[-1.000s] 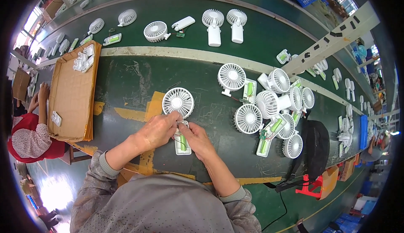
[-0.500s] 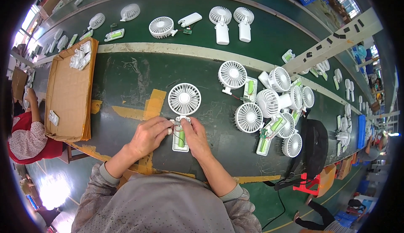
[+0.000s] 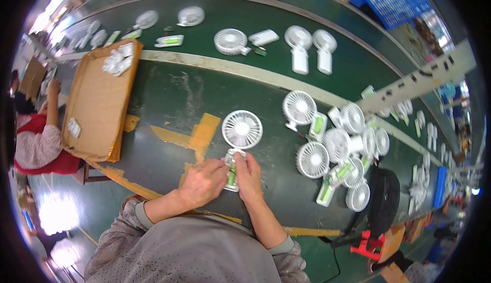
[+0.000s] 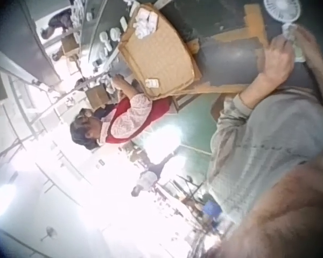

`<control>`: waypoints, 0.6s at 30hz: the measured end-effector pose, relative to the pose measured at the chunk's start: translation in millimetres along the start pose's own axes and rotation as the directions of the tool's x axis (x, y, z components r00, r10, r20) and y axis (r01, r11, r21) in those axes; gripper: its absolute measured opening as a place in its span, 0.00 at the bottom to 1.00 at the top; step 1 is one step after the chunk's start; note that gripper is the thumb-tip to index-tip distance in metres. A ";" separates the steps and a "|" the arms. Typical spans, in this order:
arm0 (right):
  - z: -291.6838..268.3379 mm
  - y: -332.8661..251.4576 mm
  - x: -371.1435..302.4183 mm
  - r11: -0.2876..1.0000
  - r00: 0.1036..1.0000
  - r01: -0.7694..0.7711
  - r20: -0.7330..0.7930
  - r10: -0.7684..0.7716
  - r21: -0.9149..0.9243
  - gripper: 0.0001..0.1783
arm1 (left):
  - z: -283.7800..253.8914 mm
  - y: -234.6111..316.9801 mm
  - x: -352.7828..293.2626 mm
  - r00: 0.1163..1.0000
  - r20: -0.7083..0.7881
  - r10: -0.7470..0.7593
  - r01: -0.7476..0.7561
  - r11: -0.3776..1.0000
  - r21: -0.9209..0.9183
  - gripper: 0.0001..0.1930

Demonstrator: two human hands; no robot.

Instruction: The person assembles portable electric fans by connecting internal wiring and battery components into the fan handles, snapping plastic handle covers into place by hand, and placing the assembled fans onto the conveyor belt.

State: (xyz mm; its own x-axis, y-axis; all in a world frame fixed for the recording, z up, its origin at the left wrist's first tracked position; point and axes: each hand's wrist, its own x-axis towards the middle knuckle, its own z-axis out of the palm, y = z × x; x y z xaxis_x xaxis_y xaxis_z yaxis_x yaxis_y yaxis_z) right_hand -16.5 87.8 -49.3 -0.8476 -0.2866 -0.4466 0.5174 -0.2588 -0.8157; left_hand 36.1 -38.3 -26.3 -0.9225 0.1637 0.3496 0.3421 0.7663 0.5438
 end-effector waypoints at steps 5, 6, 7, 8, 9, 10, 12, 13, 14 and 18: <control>-7.5 -8.9 -4.8 1.000 1.000 0.016 -0.013 -0.016 0.022 0.13 | -18.2 -16.3 10.8 0.995 0.087 -0.052 0.079 0.933 -0.352 0.07; -7.1 -12.6 -6.9 0.998 0.999 -0.030 -0.021 0.032 0.052 0.13 | -32.6 -29.1 17.7 0.997 0.031 -0.077 0.083 0.950 -0.301 0.05; -7.5 -14.9 -6.1 0.994 0.996 -0.075 -0.033 0.078 0.081 0.12 | -53.0 -47.2 26.8 0.995 -0.024 -0.095 0.086 0.964 -0.253 0.03; -10.5 -14.3 -5.5 0.991 0.996 -0.084 -0.004 0.084 0.102 0.11 | -72.8 -73.4 33.4 0.987 -0.151 -0.051 0.043 0.997 -0.058 0.04; -10.1 -15.4 -5.6 0.990 0.995 -0.099 -0.013 0.100 0.101 0.11 | -94.8 -97.1 41.9 0.956 -0.281 -0.084 0.093 0.995 0.021 0.05; -6.2 -16.2 -6.7 0.988 0.992 -0.121 -0.009 0.123 0.099 0.12 | -115.9 -133.6 42.8 0.922 -0.382 -0.055 0.126 0.979 0.163 0.06; -2.3 -14.9 -8.0 0.987 0.991 -0.134 0.010 0.134 0.089 0.12 | -156.7 -193.1 42.5 0.872 -0.468 -0.143 0.335 0.871 0.359 0.10; -4.0 -15.0 -7.6 0.989 0.992 -0.124 0.005 0.124 0.085 0.12 | -169.0 -205.9 52.9 0.835 -0.432 -0.340 0.520 0.742 0.422 0.10; -4.4 -15.5 -8.2 0.992 0.993 -0.114 0.010 0.114 0.058 0.13 | -174.4 -234.9 53.4 0.832 -0.458 -0.313 0.524 0.713 0.465 0.10; -9.0 -15.2 -4.5 0.994 0.994 -0.106 0.004 0.106 0.029 0.14 | -171.7 -300.7 63.3 0.826 -0.296 -0.479 0.550 0.569 0.612 0.09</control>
State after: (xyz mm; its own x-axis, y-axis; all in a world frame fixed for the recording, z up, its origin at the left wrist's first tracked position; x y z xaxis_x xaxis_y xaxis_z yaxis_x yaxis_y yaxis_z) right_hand -21.6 101.4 -38.2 -0.7872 -0.3166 -0.5292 0.6079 -0.2538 -0.7524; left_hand -94.4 -365.0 -36.6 -0.8729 -0.4163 0.2543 -0.4220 0.9059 0.0347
